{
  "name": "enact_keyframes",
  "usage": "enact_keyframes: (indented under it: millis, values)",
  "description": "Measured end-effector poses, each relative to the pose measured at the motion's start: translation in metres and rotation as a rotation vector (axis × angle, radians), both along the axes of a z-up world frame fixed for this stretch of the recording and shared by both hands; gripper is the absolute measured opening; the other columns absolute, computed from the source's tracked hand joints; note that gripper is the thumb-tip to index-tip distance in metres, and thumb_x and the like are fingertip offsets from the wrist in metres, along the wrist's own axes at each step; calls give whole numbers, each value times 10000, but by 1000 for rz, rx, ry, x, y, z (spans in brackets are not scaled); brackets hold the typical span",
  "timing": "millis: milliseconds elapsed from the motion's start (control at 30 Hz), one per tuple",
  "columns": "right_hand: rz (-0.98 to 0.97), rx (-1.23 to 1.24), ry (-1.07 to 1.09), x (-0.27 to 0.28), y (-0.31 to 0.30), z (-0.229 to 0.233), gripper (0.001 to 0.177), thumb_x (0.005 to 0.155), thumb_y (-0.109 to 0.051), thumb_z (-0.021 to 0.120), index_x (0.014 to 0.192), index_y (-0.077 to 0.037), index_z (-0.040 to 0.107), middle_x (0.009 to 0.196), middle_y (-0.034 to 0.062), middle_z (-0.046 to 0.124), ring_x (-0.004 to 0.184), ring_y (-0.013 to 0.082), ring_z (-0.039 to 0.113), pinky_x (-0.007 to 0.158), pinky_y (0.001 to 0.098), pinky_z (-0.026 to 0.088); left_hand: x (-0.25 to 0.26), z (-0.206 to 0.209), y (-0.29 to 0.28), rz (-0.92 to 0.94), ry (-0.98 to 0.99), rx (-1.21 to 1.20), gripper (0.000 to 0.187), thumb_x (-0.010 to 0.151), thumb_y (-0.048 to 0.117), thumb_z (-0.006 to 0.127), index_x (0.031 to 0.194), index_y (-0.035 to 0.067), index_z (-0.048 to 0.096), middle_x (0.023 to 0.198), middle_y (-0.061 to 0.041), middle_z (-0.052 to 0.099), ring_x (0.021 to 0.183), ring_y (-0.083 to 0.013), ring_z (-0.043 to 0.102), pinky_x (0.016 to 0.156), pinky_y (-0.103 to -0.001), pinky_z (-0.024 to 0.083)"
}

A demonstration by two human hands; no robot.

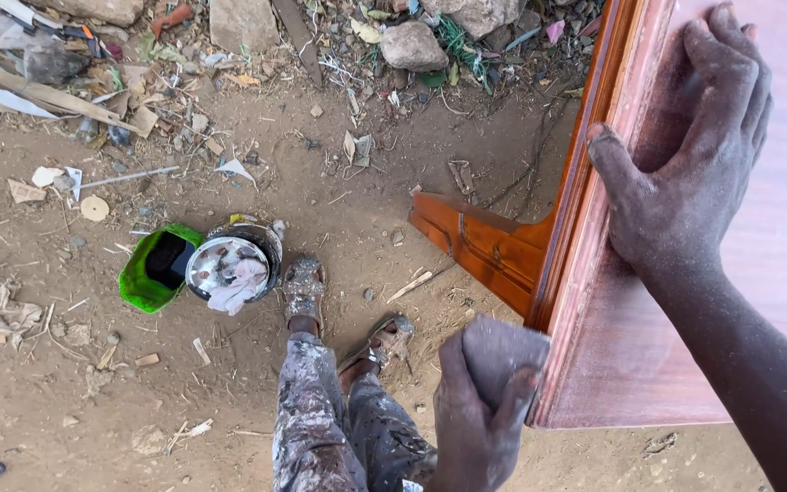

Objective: Sanding the corners and edges of a wooden table top using sandpaper to smooth the surface.

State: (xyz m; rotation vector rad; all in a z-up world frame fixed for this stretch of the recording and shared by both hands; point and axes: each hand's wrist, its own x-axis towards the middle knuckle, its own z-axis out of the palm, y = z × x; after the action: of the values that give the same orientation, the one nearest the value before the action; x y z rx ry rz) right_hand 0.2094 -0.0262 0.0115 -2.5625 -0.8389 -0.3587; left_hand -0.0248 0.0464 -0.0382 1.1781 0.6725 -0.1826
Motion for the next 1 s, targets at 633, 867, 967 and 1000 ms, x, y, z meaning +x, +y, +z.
enact_keyframes:
  millis: [633,867,967,1000]
  values:
    - [-64,-14,-40,-11,4,5,522,1025,-179,695,1395,123,487,1477,339,492,1406,498,435,1170,605,327,-6,7,-17,7,233,128,884,774,764,594,1430,193,436,1014,-120,807,814,-292,819,652,-396,649]
    - [18,142,-51,-15,6,0,341,1185,-134,453,1375,148,458,1390,314,481,1361,467,460,1180,563,367,-34,-15,-25,217,-99,67,527,873,293,656,1320,75,482,934,-110,570,774,-242,584,626,-347,462]
    - [25,159,-26,-23,-1,2,339,1202,-129,446,1359,171,465,1355,334,468,1369,457,441,1180,554,364,-57,-6,-12,331,85,-81,599,793,332,727,1309,124,505,842,-17,573,664,-117,548,574,-265,470]
    - [39,127,-70,-22,3,1,417,1227,-208,434,1356,187,479,1371,344,482,1344,479,446,1140,566,353,-48,4,6,250,5,26,757,839,588,690,1362,79,487,1011,-23,601,899,-130,560,834,-270,514]
